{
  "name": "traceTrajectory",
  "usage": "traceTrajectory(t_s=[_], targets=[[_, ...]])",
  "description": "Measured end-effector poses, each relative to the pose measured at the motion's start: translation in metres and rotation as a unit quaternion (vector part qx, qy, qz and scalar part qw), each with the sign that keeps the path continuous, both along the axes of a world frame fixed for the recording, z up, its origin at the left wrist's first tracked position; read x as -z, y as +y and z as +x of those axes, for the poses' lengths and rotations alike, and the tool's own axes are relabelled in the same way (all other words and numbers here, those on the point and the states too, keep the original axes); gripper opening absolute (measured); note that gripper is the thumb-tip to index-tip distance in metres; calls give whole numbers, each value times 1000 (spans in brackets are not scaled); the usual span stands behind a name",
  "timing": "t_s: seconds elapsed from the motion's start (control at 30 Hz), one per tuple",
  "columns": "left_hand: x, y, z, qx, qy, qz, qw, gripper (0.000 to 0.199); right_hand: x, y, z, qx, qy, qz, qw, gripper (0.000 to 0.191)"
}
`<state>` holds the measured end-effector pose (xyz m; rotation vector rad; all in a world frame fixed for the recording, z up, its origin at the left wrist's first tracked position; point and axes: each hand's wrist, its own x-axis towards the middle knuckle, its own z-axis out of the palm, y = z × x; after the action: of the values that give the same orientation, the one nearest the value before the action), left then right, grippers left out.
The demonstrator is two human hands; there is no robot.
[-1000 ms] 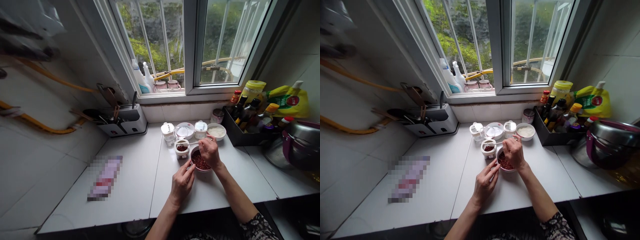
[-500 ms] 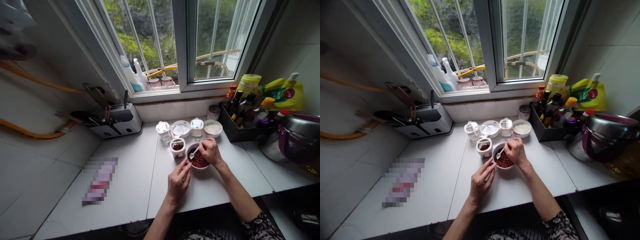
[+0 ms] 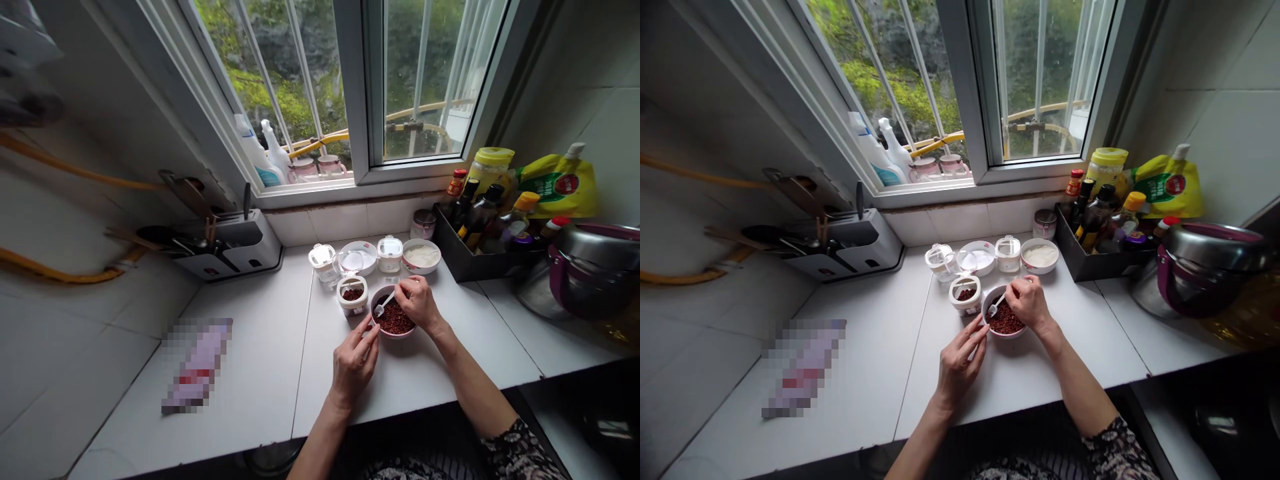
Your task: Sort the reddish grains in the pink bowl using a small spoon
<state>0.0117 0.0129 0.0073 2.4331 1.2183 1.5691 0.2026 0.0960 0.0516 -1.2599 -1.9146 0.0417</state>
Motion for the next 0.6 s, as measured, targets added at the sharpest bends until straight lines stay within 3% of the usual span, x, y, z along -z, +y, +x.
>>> traceTrajectory(t_s=[0.6], targets=[[0, 0, 0, 3, -6, -1, 1000, 31, -2, 2, 3, 32, 42, 13, 999, 35]])
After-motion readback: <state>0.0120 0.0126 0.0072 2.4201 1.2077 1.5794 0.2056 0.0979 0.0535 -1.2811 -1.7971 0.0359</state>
